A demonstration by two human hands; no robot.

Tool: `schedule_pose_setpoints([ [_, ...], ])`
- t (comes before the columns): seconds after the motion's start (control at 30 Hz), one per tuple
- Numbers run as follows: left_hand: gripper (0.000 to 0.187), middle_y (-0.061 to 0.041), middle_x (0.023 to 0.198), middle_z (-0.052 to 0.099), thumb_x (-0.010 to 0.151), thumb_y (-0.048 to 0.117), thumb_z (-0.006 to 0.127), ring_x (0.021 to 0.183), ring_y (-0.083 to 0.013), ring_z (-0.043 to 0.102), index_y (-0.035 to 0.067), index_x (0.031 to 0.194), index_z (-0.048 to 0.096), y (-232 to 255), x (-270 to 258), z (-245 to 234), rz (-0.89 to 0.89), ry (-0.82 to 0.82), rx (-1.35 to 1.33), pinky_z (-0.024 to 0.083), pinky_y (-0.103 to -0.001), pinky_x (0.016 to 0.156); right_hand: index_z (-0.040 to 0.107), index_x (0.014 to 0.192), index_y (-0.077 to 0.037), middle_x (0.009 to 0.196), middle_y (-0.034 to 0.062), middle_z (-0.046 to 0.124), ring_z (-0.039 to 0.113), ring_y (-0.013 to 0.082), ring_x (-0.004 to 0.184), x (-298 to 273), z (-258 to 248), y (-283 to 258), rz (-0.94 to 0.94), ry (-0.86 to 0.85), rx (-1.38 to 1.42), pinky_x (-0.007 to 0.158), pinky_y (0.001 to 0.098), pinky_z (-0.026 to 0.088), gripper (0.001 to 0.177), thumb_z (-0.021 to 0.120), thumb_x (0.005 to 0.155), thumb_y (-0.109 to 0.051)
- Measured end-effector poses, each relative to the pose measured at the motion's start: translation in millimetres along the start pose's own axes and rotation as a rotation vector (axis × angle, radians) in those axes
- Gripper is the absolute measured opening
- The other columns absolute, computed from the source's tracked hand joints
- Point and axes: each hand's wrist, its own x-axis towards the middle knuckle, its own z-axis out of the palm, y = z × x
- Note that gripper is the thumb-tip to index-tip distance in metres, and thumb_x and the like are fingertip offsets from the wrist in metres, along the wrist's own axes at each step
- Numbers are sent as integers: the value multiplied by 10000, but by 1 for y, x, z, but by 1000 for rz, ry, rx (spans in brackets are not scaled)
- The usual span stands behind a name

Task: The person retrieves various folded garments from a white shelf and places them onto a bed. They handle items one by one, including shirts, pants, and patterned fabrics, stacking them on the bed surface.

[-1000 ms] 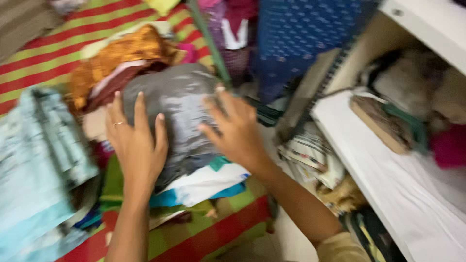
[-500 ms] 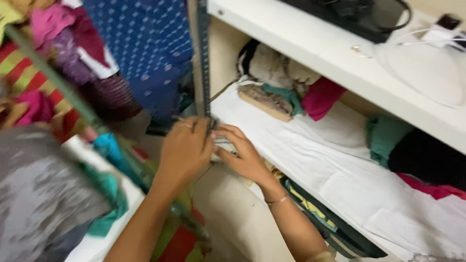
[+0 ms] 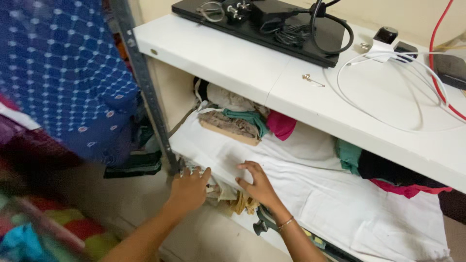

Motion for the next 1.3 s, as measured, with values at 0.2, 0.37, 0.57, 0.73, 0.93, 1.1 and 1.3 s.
schedule_pose_setpoints([
  [0.2,773,-160,1444,475,924,315,638,1321,-363,466,193,1590,265,4,9,-19,-108,-235,-222,486,-532,1007,619,1296,-85,1432,252,475,414,426,1364,45,7,25,-64,148,-181,1122,497,346,533,792,796,-149],
  [0.37,747,-192,1407,540,1005,338,569,1327,-346,518,153,1628,201,11,9,-27,-116,-413,-280,417,-503,1137,569,1322,4,1397,351,465,426,516,1287,132,-25,26,-314,521,-509,1022,597,368,720,799,662,-166],
  [0.57,768,-193,1460,485,967,316,580,1328,-340,519,142,1614,204,20,-2,4,-63,-291,-329,444,-480,1110,594,1350,-30,1292,252,594,548,451,1184,213,-60,71,-66,360,-670,975,558,454,612,760,789,-207],
  [0.73,766,-201,1491,448,952,298,581,1315,-352,525,138,1607,217,36,-1,29,-52,-202,-294,459,-481,1090,621,1320,-39,1291,236,611,568,440,1167,254,-84,106,-14,369,-628,949,542,476,602,757,740,-123],
  [0.93,766,-210,1527,403,933,276,583,1298,-365,532,135,1599,232,44,4,45,-45,-135,-271,476,-481,1066,652,1283,-51,1289,216,631,592,426,1147,256,-103,107,-71,441,-578,918,524,502,612,753,680,-21],
  [1.1,765,-218,1557,366,918,257,584,1285,-376,538,131,1592,245,66,-2,55,-19,-119,-257,490,-482,1046,678,1252,-61,1287,199,648,612,415,1131,203,-127,96,-313,493,-567,892,508,523,638,750,630,63],
  [1.3,766,-227,1594,321,899,235,585,1269,-390,546,127,1584,260,71,-7,50,103,-303,-184,507,-483,1022,710,1214,-95,1353,138,666,660,362,1143,96,-156,97,-412,396,-751,895,439,570,664,749,599,152],
])
